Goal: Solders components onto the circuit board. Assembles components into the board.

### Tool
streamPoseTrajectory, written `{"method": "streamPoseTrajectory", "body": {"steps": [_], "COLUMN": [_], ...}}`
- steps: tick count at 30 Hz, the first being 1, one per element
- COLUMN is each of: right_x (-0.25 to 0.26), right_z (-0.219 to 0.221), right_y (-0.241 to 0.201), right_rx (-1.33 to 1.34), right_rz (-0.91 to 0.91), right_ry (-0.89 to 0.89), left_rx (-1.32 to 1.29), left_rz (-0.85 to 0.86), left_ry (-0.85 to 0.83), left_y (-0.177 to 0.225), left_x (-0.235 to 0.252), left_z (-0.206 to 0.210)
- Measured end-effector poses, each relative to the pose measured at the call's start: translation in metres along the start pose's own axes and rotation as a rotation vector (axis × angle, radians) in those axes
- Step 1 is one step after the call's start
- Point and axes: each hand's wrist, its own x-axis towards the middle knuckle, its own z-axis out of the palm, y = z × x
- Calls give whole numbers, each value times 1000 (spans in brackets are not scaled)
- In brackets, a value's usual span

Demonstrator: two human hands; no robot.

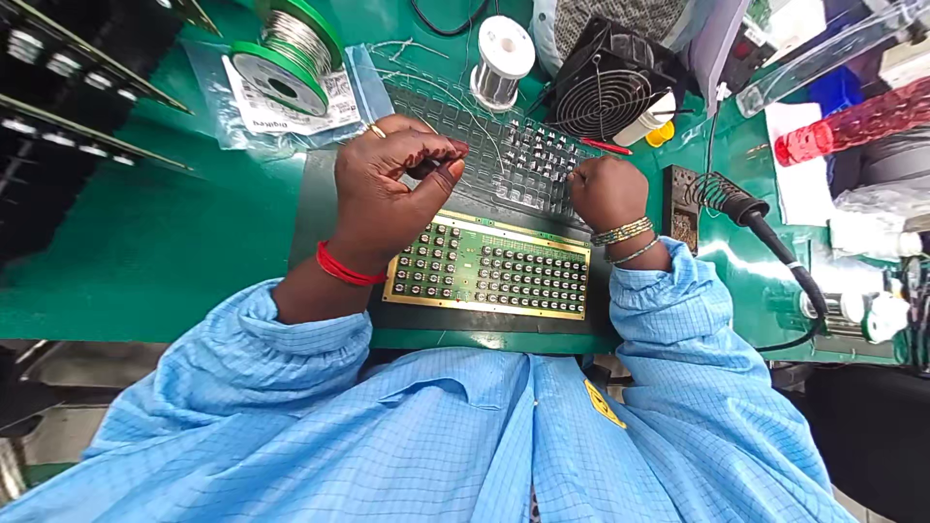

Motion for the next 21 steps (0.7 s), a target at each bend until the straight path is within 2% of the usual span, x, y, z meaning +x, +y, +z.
{"method": "streamPoseTrajectory", "body": {"steps": [4, 7, 12, 16, 21], "right_x": [-3, 0, 12, 22, 28], "right_z": [-4, -7, -4, -1, 7], "right_y": [-24, -28, -4, 16, 24], "right_rx": [-100, -71, 146, 350, 533], "right_rz": [78, 127, 150, 152, 191], "right_ry": [-81, -123, -127, -194, -223], "left_rx": [-25, -28, -37, -40, -36], "left_rz": [14, 20, 26, 24, 26], "left_ry": [5, 6, 10, 9, 11], "left_y": [-1, -1, -1, 0, -1], "left_x": [1, 1, 1, 0, 1], "left_z": [1, 1, 1, 2, 1]}}
